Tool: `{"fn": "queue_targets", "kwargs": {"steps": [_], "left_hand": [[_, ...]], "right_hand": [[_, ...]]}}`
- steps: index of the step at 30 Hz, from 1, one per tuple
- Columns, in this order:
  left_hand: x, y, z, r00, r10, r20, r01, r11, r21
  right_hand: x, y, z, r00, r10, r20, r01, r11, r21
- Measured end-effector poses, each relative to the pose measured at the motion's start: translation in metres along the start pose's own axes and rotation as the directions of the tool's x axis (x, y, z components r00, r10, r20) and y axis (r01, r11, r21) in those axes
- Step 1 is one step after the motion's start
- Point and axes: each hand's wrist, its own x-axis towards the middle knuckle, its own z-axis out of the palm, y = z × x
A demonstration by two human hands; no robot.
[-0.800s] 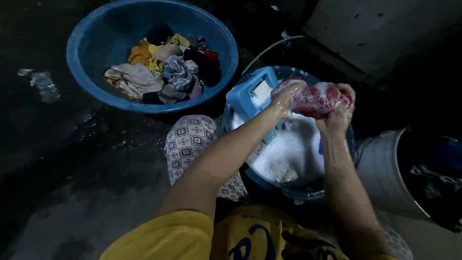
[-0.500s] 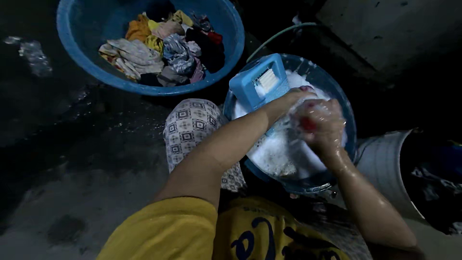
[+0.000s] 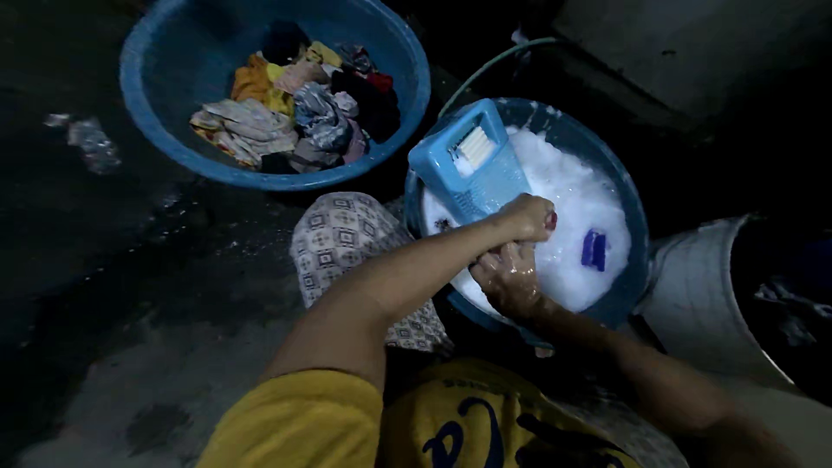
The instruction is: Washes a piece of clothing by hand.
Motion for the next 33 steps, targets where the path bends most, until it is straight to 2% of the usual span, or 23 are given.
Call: {"fn": "queue_targets", "kwargs": {"steps": [3, 5, 6, 8, 10, 11, 13, 15, 18, 20, 22, 25, 27, 30, 32, 33], "left_hand": [[0.0, -0.01, 0.013, 0.996, 0.075, 0.04, -0.078, 0.993, 0.089], [-0.003, -0.008, 0.009, 0.991, 0.129, 0.031, -0.132, 0.98, 0.147], [-0.007, -0.003, 0.002, 0.989, 0.146, 0.013, -0.146, 0.975, 0.17], [-0.017, 0.009, -0.019, 0.987, 0.159, -0.017, -0.152, 0.967, 0.205], [-0.036, 0.026, -0.051, 0.989, 0.146, -0.03, -0.135, 0.962, 0.238], [-0.048, 0.036, -0.069, 0.989, 0.139, -0.045, -0.122, 0.956, 0.266], [-0.07, 0.054, -0.106, 0.986, 0.134, -0.097, -0.092, 0.931, 0.353], [-0.085, 0.061, -0.136, 0.975, 0.141, -0.169, -0.04, 0.868, 0.495], [-0.095, 0.043, -0.191, 0.961, 0.13, -0.246, 0.086, 0.703, 0.706], [-0.098, 0.022, -0.229, 0.944, 0.05, -0.327, 0.217, 0.654, 0.725], [-0.097, -0.006, -0.26, 0.921, -0.076, -0.381, 0.336, 0.649, 0.683], [-0.084, -0.043, -0.29, 0.886, -0.3, -0.354, 0.464, 0.598, 0.654], [-0.07, -0.05, -0.296, 0.888, -0.365, -0.281, 0.456, 0.615, 0.643], [-0.051, -0.043, -0.29, 0.918, -0.335, -0.212, 0.39, 0.665, 0.637], [-0.044, -0.028, -0.278, 0.936, -0.312, -0.162, 0.338, 0.677, 0.653], [-0.043, -0.02, -0.271, 0.947, -0.294, -0.129, 0.303, 0.685, 0.663]], "right_hand": [[-0.002, -0.019, 0.006, 0.995, 0.069, 0.074, -0.067, 0.997, -0.036], [0.009, -0.03, -0.004, 0.972, 0.146, 0.182, -0.13, 0.987, -0.094], [0.013, -0.031, -0.008, 0.97, 0.15, 0.19, -0.13, 0.985, -0.113], [0.013, -0.021, -0.011, 0.999, 0.034, -0.021, -0.036, 0.995, -0.092], [0.008, 0.0, -0.016, 0.957, -0.052, -0.286, 0.071, 0.996, 0.055], [0.003, 0.009, -0.016, 0.924, -0.029, -0.381, 0.083, 0.989, 0.126], [-0.01, 0.021, -0.011, 0.91, 0.071, -0.408, 0.014, 0.979, 0.203], [-0.031, 0.027, -0.001, 0.933, 0.18, -0.311, -0.094, 0.958, 0.272], [-0.053, 0.038, 0.011, 0.951, 0.274, -0.142, -0.219, 0.923, 0.316], [-0.06, 0.042, 0.015, 0.943, 0.328, -0.053, -0.29, 0.89, 0.353], [-0.061, 0.045, 0.022, 0.932, 0.362, 0.015, -0.341, 0.862, 0.374], [-0.057, 0.048, 0.033, 0.93, 0.354, 0.099, -0.362, 0.836, 0.412], [-0.049, 0.043, 0.032, 0.923, 0.321, 0.21, -0.384, 0.787, 0.483], [-0.03, 0.02, 0.035, 0.895, 0.224, 0.385, -0.429, 0.667, 0.609], [-0.011, 0.004, 0.047, 0.816, 0.105, 0.569, -0.512, 0.589, 0.626], [-0.004, -0.002, 0.059, 0.771, 0.063, 0.634, -0.541, 0.59, 0.6]]}}
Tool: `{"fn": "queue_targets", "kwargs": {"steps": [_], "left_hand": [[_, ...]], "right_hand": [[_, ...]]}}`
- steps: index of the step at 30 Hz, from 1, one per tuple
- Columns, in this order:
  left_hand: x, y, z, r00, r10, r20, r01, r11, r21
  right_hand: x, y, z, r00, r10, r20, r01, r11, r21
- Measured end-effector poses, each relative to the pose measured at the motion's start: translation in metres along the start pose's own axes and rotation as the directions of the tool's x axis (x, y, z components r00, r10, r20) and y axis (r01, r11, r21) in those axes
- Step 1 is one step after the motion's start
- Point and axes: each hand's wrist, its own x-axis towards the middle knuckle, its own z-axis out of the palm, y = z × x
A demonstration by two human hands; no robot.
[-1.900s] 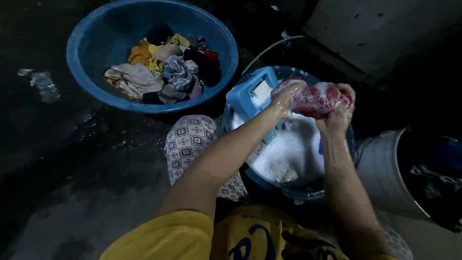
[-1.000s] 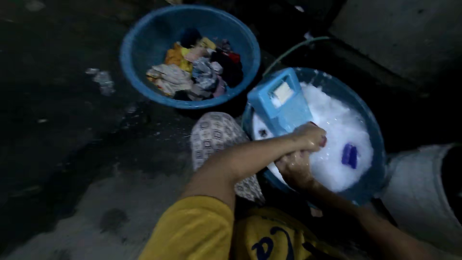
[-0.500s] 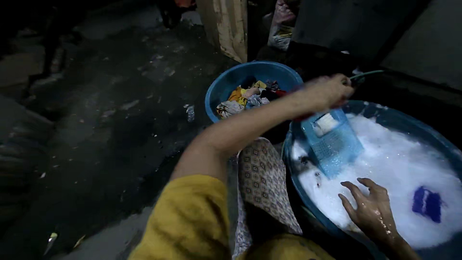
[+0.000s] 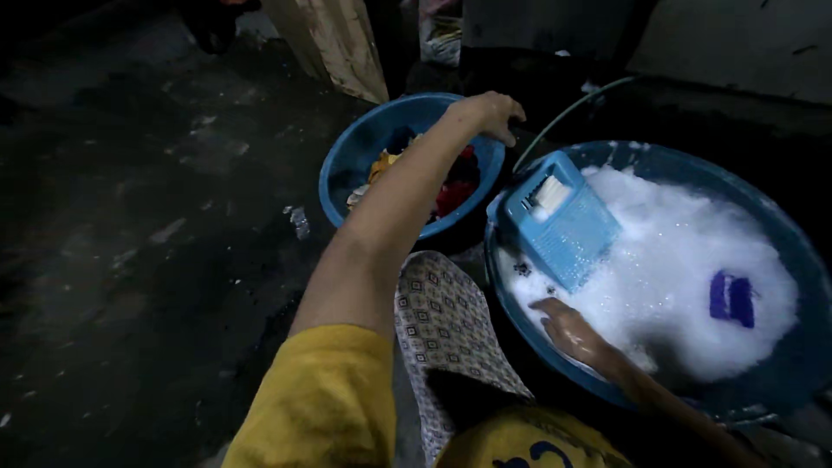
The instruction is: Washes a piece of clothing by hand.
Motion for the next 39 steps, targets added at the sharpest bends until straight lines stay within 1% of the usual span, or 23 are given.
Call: {"fn": "queue_targets", "kwargs": {"steps": [2, 4, 6, 7, 8, 9, 11, 13, 16, 18, 19, 20, 22, 23, 25, 28, 30, 32, 34, 36, 37, 38, 39], "left_hand": [[-0.011, 0.024, 0.005, 0.998, 0.063, 0.026, -0.062, 0.998, -0.031], [-0.021, 0.051, 0.017, 0.991, 0.125, 0.044, -0.119, 0.984, -0.133], [-0.03, 0.081, 0.048, 0.981, 0.19, 0.04, -0.171, 0.943, -0.284], [-0.036, 0.098, 0.072, 0.974, 0.224, 0.031, -0.199, 0.912, -0.358], [-0.041, 0.117, 0.097, 0.963, 0.267, 0.025, -0.233, 0.88, -0.414], [-0.043, 0.133, 0.115, 0.943, 0.323, 0.081, -0.249, 0.845, -0.473], [-0.045, 0.156, 0.148, 0.887, 0.42, 0.193, -0.263, 0.801, -0.537], [-0.048, 0.162, 0.181, 0.86, 0.425, 0.281, -0.207, 0.795, -0.57], [-0.05, 0.142, 0.228, 0.897, 0.344, 0.279, -0.087, 0.754, -0.651], [-0.04, 0.138, 0.252, 0.916, 0.34, 0.212, -0.108, 0.718, -0.687], [-0.037, 0.143, 0.258, 0.91, 0.369, 0.189, -0.137, 0.698, -0.703], [-0.035, 0.15, 0.259, 0.898, 0.394, 0.197, -0.148, 0.692, -0.707], [-0.035, 0.165, 0.257, 0.873, 0.39, 0.292, -0.092, 0.721, -0.686], [-0.032, 0.17, 0.259, 0.859, 0.402, 0.317, -0.08, 0.717, -0.693], [-0.026, 0.18, 0.263, 0.856, 0.415, 0.31, -0.052, 0.664, -0.746], [-0.02, 0.186, 0.257, 0.881, 0.421, 0.217, -0.016, 0.485, -0.874], [-0.017, 0.186, 0.248, 0.895, 0.405, 0.188, 0.012, 0.399, -0.917], [-0.017, 0.185, 0.245, 0.913, 0.376, 0.157, 0.047, 0.286, -0.957], [-0.022, 0.184, 0.241, 0.929, 0.339, 0.149, 0.091, 0.181, -0.979], [-0.029, 0.18, 0.236, 0.944, 0.303, 0.131, 0.096, 0.129, -0.987], [-0.034, 0.177, 0.233, 0.951, 0.283, 0.121, 0.084, 0.141, -0.986], [-0.039, 0.172, 0.227, 0.96, 0.253, 0.117, 0.067, 0.198, -0.978], [-0.045, 0.166, 0.22, 0.966, 0.222, 0.13, 0.06, 0.296, -0.953]], "right_hand": [[0.025, 0.008, 0.018, 0.981, 0.137, 0.141, -0.122, 0.986, -0.11], [0.044, 0.02, 0.021, 0.908, 0.289, 0.304, -0.232, 0.95, -0.211], [0.054, 0.038, 0.019, 0.828, 0.349, 0.439, -0.255, 0.932, -0.259], [0.053, 0.046, 0.02, 0.801, 0.366, 0.473, -0.268, 0.927, -0.263], [0.046, 0.054, 0.021, 0.812, 0.373, 0.449, -0.291, 0.925, -0.243], [0.036, 0.06, 0.022, 0.838, 0.378, 0.393, -0.313, 0.924, -0.22], [0.015, 0.056, 0.014, 0.837, 0.406, 0.366, -0.334, 0.91, -0.247], [-0.001, 0.064, 0.005, 0.842, 0.358, 0.403, -0.32, 0.934, -0.16], [-0.014, 0.064, -0.02, 0.871, 0.22, 0.439, -0.337, 0.918, 0.208], [-0.029, 0.053, -0.051, 0.929, 0.109, 0.354, -0.265, 0.863, 0.43], [-0.041, 0.046, -0.069, 0.947, 0.111, 0.301, -0.252, 0.838, 0.484], [-0.052, 0.039, -0.086, 0.965, 0.121, 0.232, -0.226, 0.835, 0.503], [-0.074, 0.025, -0.119, 0.993, 0.111, 0.049, -0.121, 0.862, 0.492], [-0.084, 0.018, -0.133, 0.994, 0.096, -0.05, -0.06, 0.871, 0.488], [-0.103, 0.006, -0.159, 0.982, 0.048, -0.181, 0.044, 0.881, 0.471], [-0.122, -0.004, -0.188, 0.933, 0.027, -0.36, 0.138, 0.895, 0.424], [-0.132, -0.008, -0.208, 0.894, 0.079, -0.441, 0.123, 0.903, 0.411], [-0.137, -0.004, -0.218, 0.864, 0.162, -0.476, 0.064, 0.904, 0.423], [-0.137, 0.01, -0.217, 0.847, 0.219, -0.485, 0.042, 0.882, 0.47], [-0.136, 0.03, -0.211, 0.823, 0.293, -0.487, 0.009, 0.85, 0.527], [-0.135, 0.041, -0.207, 0.804, 0.336, -0.491, -0.017, 0.838, 0.546], [-0.134, 0.052, -0.204, 0.78, 0.381, -0.496, -0.05, 0.829, 0.557], [-0.133, 0.063, -0.201, 0.749, 0.429, -0.505, -0.09, 0.821, 0.563]]}}
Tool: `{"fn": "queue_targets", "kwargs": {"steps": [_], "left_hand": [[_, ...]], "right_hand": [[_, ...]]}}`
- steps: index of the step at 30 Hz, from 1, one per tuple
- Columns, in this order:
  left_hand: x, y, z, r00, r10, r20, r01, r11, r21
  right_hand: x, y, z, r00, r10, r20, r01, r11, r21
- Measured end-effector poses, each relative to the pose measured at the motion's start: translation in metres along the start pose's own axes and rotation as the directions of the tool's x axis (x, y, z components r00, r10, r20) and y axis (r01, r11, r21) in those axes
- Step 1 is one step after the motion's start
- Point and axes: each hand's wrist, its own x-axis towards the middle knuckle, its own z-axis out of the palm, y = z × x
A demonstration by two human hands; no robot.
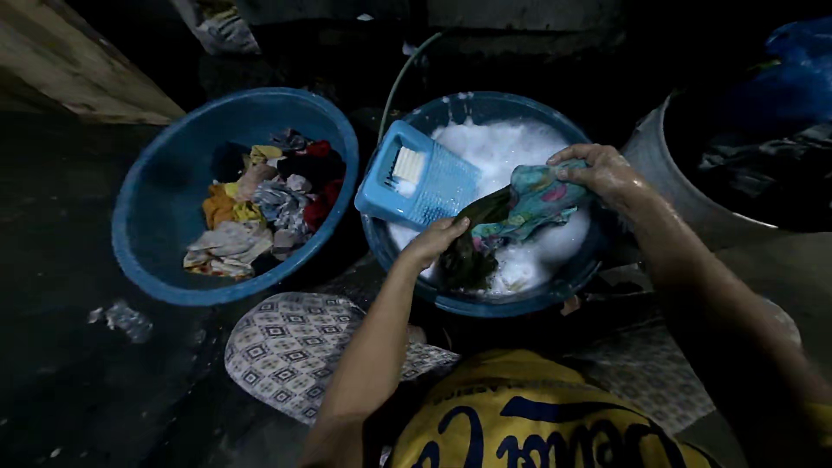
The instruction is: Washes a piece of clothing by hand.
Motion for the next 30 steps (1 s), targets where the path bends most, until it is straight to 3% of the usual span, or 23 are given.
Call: {"fn": "queue_targets", "kwargs": {"steps": [2, 4, 6, 8, 9, 11, 13, 16, 19, 22, 24, 26, 28, 30], "left_hand": [[-0.012, 0.008, -0.014, 0.998, -0.046, -0.053, 0.059, 0.954, 0.295], [-0.012, 0.002, -0.023, 0.993, -0.056, -0.101, 0.105, 0.799, 0.593], [-0.005, -0.013, -0.02, 0.989, 0.0, -0.15, 0.107, 0.705, 0.701], [0.003, -0.021, -0.005, 0.993, 0.06, -0.101, 0.021, 0.754, 0.657], [0.008, -0.022, 0.006, 0.999, 0.01, -0.034, 0.014, 0.768, 0.641], [0.021, -0.029, 0.03, 0.963, -0.246, 0.108, 0.102, 0.706, 0.701], [0.039, -0.051, 0.05, 0.87, -0.467, 0.156, 0.149, 0.552, 0.82], [0.053, -0.072, 0.064, 0.78, -0.62, 0.083, 0.172, 0.34, 0.924], [0.047, -0.067, 0.068, 0.721, -0.692, -0.037, 0.266, 0.227, 0.937], [0.037, -0.044, 0.061, 0.719, -0.691, -0.07, 0.338, 0.26, 0.904], [0.03, -0.017, 0.047, 0.821, -0.57, -0.02, 0.335, 0.454, 0.826], [0.03, 0.005, 0.038, 0.972, -0.19, 0.136, 0.066, 0.781, 0.621], [0.033, 0.037, 0.041, 0.967, 0.183, 0.177, -0.228, 0.93, 0.288], [0.031, 0.072, 0.043, 0.903, 0.406, 0.14, -0.417, 0.907, 0.062]], "right_hand": [[0.008, 0.018, 0.001, 0.994, 0.063, -0.093, -0.069, 0.995, -0.07], [0.013, 0.038, 0.009, 0.992, 0.071, -0.105, -0.089, 0.98, -0.175], [0.015, 0.062, 0.027, 0.998, 0.062, -0.012, -0.062, 0.949, -0.311], [0.012, 0.094, 0.054, 0.98, 0.074, 0.186, 0.011, 0.909, -0.417], [0.015, 0.112, 0.07, 0.938, 0.137, 0.318, 0.032, 0.88, -0.474], [0.017, 0.132, 0.102, 0.78, 0.341, 0.524, 0.056, 0.796, -0.603], [0.003, 0.13, 0.123, 0.657, 0.503, 0.562, 0.002, 0.744, -0.668], [-0.019, 0.114, 0.136, 0.622, 0.591, 0.514, -0.053, 0.686, -0.726], [-0.019, 0.101, 0.135, 0.588, 0.539, 0.603, 0.073, 0.707, -0.704], [-0.01, 0.074, 0.111, 0.677, 0.274, 0.683, 0.089, 0.891, -0.446], [-0.008, 0.035, 0.078, 0.783, 0.012, 0.622, 0.169, 0.958, -0.23], [-0.009, -0.014, 0.044, 0.799, -0.173, 0.575, 0.282, 0.954, -0.105], [-0.011, -0.055, 0.019, 0.777, -0.302, 0.552, 0.378, 0.926, -0.026], [-0.013, -0.085, 0.005, 0.761, -0.396, 0.514, 0.445, 0.895, 0.032]]}}
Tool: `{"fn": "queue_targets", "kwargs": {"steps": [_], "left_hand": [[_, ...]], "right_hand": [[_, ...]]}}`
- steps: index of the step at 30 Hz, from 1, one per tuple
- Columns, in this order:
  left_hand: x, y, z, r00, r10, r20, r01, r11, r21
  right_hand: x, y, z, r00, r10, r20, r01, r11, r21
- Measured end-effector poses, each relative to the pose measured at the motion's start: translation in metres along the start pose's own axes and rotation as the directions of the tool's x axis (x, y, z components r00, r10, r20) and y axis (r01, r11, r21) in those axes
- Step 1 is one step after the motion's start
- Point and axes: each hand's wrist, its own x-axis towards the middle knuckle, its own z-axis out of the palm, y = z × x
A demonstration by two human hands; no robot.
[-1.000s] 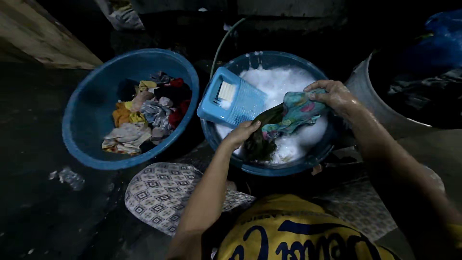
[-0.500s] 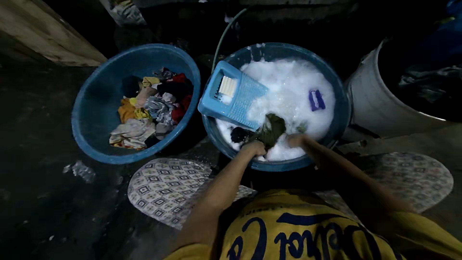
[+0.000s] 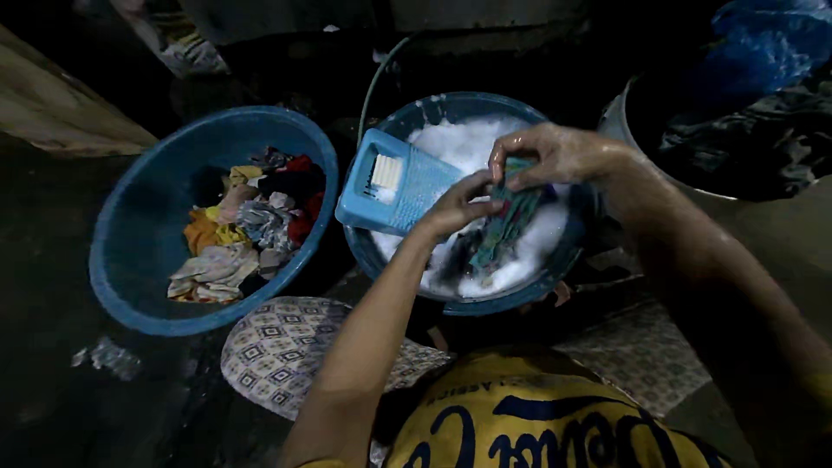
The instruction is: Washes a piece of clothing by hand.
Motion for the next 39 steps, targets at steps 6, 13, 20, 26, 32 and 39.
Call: {"fn": "queue_targets", "kwargs": {"steps": [6, 13, 20, 26, 32, 39], "left_hand": [[-0.008, 0.041, -0.031, 0.99, -0.115, 0.083, 0.112, 0.993, 0.042], [-0.036, 0.039, -0.087, 0.948, -0.273, 0.164, 0.154, 0.844, 0.514], [-0.049, 0.028, -0.11, 0.899, -0.422, 0.115, 0.075, 0.406, 0.911], [-0.023, -0.042, -0.153, 0.892, -0.426, -0.154, 0.361, 0.464, 0.809], [-0.029, -0.06, -0.161, 0.888, -0.406, -0.216, 0.374, 0.365, 0.853], [-0.028, -0.061, -0.166, 0.832, -0.509, -0.222, 0.442, 0.364, 0.82]], "right_hand": [[-0.004, -0.024, -0.034, 0.946, -0.147, -0.289, 0.151, 0.989, -0.008], [-0.025, 0.005, -0.055, 0.943, 0.075, -0.325, -0.06, 0.997, 0.055], [-0.004, 0.009, -0.05, 0.9, 0.428, -0.083, -0.316, 0.508, -0.801], [0.055, 0.164, -0.032, 0.878, 0.242, -0.413, -0.456, 0.685, -0.568], [0.016, 0.23, 0.077, 0.318, 0.722, -0.614, -0.926, 0.376, -0.037], [0.055, 0.184, 0.113, 0.392, 0.533, -0.749, -0.818, 0.574, -0.02]]}}
